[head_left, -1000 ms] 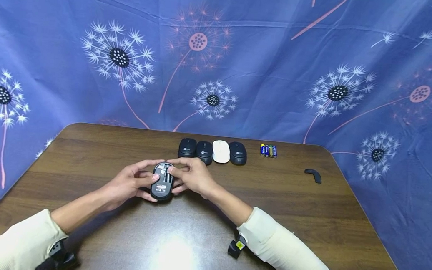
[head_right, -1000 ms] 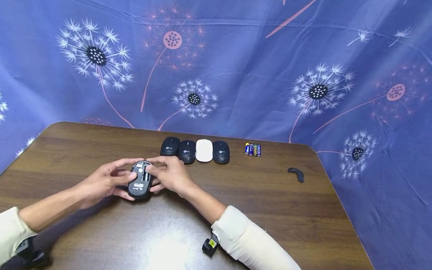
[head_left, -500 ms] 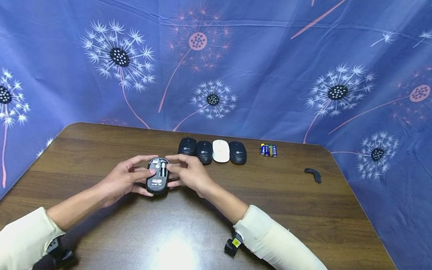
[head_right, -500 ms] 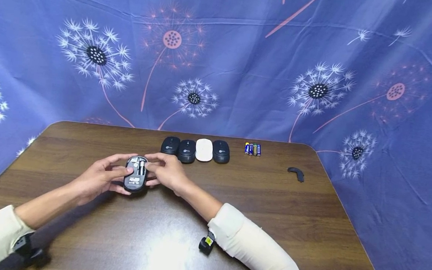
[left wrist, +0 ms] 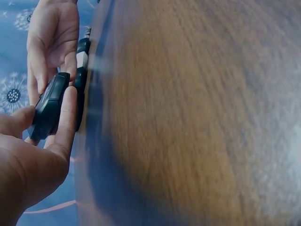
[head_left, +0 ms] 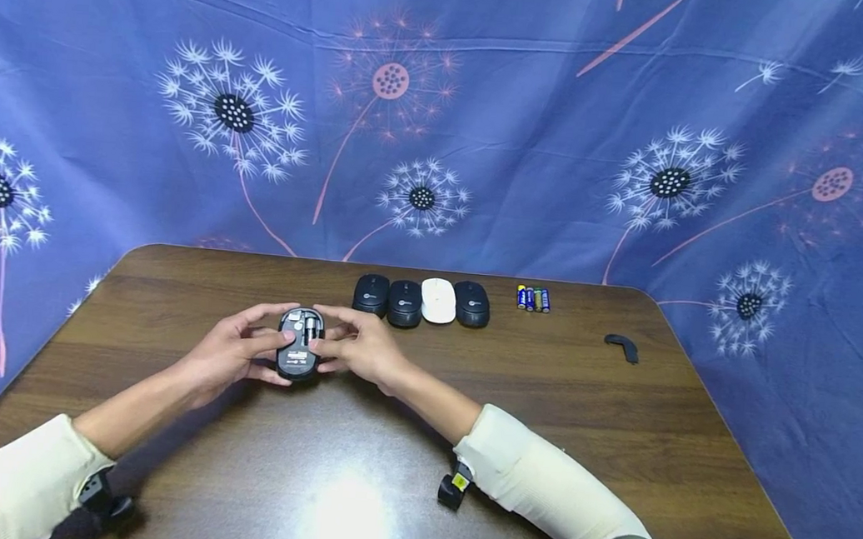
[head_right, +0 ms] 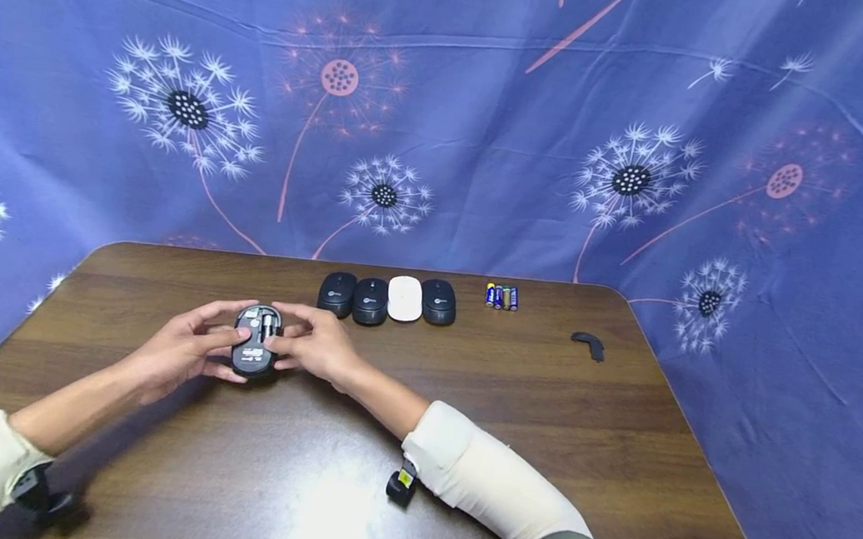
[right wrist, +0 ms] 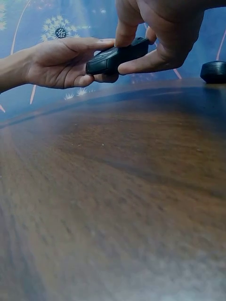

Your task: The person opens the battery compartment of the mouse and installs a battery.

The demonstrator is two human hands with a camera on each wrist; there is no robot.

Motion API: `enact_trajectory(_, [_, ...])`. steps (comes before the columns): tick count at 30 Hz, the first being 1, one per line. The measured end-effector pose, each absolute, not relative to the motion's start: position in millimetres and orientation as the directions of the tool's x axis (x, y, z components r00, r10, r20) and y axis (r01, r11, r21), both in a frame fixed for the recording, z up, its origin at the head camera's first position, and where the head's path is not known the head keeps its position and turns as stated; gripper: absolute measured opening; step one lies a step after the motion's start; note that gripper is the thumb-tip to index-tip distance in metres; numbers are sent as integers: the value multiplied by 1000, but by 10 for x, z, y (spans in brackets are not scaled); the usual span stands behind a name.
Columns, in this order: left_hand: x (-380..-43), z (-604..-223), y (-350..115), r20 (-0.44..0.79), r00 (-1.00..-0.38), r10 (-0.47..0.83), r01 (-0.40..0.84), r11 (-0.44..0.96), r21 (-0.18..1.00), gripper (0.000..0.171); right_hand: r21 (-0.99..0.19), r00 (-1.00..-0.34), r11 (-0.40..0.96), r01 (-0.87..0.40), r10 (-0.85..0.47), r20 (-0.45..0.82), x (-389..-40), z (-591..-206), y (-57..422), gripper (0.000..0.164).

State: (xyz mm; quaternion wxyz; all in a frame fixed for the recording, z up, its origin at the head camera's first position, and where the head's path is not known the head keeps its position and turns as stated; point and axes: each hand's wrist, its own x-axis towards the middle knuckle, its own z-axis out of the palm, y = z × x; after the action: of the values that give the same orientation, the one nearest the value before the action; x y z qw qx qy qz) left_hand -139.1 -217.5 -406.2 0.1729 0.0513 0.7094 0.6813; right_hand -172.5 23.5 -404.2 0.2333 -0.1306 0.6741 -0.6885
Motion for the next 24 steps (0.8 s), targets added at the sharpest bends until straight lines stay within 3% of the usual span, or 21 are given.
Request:
enact_trajectory(12, [-1403,-4072,-2379,-119,-943,310,-107,56,993,55,-993,-875,-3,116,-474,-100,-1728,-4075,25,66])
enact_trajectory(24, [-1440,-4113,-2623,-157,-948,278,-132,108,985,53,-988,-873,11,152,-468,-140,-1761,-4080,-271,66])
